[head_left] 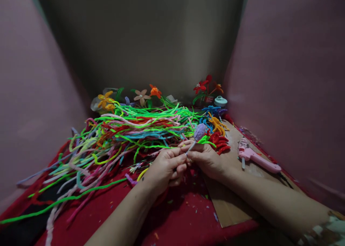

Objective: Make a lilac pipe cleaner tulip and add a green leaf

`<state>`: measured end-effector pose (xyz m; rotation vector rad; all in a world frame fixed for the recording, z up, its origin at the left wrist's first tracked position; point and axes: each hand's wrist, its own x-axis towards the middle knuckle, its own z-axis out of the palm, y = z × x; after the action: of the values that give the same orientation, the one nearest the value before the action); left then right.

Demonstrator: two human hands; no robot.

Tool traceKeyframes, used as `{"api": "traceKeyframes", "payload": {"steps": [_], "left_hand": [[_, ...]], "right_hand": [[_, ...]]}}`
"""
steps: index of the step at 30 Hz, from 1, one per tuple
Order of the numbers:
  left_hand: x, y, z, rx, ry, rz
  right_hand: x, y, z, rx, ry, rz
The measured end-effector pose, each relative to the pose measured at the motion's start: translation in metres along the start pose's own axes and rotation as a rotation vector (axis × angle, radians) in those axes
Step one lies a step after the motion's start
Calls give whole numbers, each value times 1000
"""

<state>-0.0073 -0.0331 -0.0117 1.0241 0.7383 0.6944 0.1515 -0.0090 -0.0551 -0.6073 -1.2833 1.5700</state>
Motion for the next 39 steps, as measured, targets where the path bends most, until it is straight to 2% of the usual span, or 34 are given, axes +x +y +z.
{"api": "traceKeyframes", "payload": {"steps": [3,6,8,10,13,17,24,27,30,34,39], "left_hand": [[2,-3,6,270,184,163],[6,-12,5,686,365,450],[9,-21,1,943,399,603],[12,-29,-5,1130,420,678],[13,-35,-11,1228,421,745],[11,-29,-6,1088,421,702],[6,-13,5,705,402,457],[5,-10,7,567,388,360],[4,-7,9,424,359,267],[1,-3,11,234,259,179],[-2,0,6,-8,94,50]], "right_hand": [[0,-3,1,-77,62,-47],[0,-8,4,-100,98,-87],[-1,-12,5,-126,121,-93],[-1,-15,6,-171,142,-95],[-1,-17,8,-203,148,-108],[0,-18,8,-187,114,-113],[1,-15,5,-110,5,-43],[2,-14,1,-136,-44,-64],[2,-14,-4,-183,-38,-83],[3,-16,-7,-192,-23,-74],[3,-14,-7,-105,-65,-50]]}}
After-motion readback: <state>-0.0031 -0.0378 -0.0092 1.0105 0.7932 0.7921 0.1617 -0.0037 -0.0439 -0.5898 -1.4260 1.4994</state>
